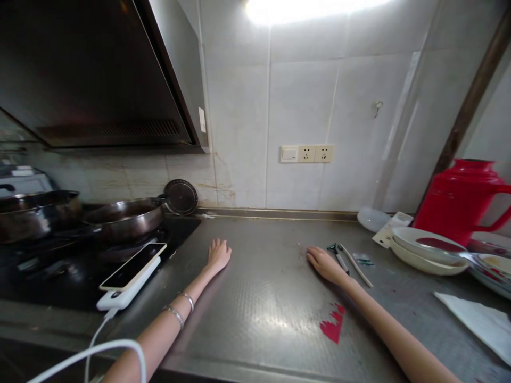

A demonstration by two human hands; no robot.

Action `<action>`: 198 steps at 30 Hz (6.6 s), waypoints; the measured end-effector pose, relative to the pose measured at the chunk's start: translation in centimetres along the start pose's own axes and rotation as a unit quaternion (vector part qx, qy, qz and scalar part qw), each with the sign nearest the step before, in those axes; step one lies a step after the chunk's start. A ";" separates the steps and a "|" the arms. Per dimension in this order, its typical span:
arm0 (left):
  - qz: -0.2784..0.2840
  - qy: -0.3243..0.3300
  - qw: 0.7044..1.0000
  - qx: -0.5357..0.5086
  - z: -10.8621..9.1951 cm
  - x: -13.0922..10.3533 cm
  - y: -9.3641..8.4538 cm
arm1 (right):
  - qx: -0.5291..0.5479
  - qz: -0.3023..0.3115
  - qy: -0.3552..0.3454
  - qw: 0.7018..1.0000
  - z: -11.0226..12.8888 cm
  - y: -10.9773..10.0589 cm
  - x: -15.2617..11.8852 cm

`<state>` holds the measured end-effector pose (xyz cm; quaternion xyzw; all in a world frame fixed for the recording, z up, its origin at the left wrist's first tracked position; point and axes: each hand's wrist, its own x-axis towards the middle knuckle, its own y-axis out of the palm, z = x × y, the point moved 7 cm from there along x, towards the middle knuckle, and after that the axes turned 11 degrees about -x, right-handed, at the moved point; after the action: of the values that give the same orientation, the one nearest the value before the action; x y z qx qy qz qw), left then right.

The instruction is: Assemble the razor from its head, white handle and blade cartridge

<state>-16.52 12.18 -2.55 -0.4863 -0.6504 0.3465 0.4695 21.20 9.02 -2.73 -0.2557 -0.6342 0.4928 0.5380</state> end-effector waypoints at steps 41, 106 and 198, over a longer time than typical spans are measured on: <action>0.019 0.043 0.998 0.032 0.0 0.3 0.1 | -0.058 -0.017 0.301 0.952 -8.0 -7.4 -3.9; 0.147 0.096 0.971 -0.164 -15.6 0.3 -0.7 | 0.006 -0.150 0.057 0.987 10.2 -9.6 -0.2; 0.171 0.071 0.977 -0.109 -15.7 -0.6 3.4 | -0.084 0.145 0.165 0.972 9.9 -0.3 4.0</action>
<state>-0.59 12.45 -0.77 -0.6618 -0.5570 0.3131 0.3922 10.83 8.85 -0.05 -0.4666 -0.5323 0.4618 0.5345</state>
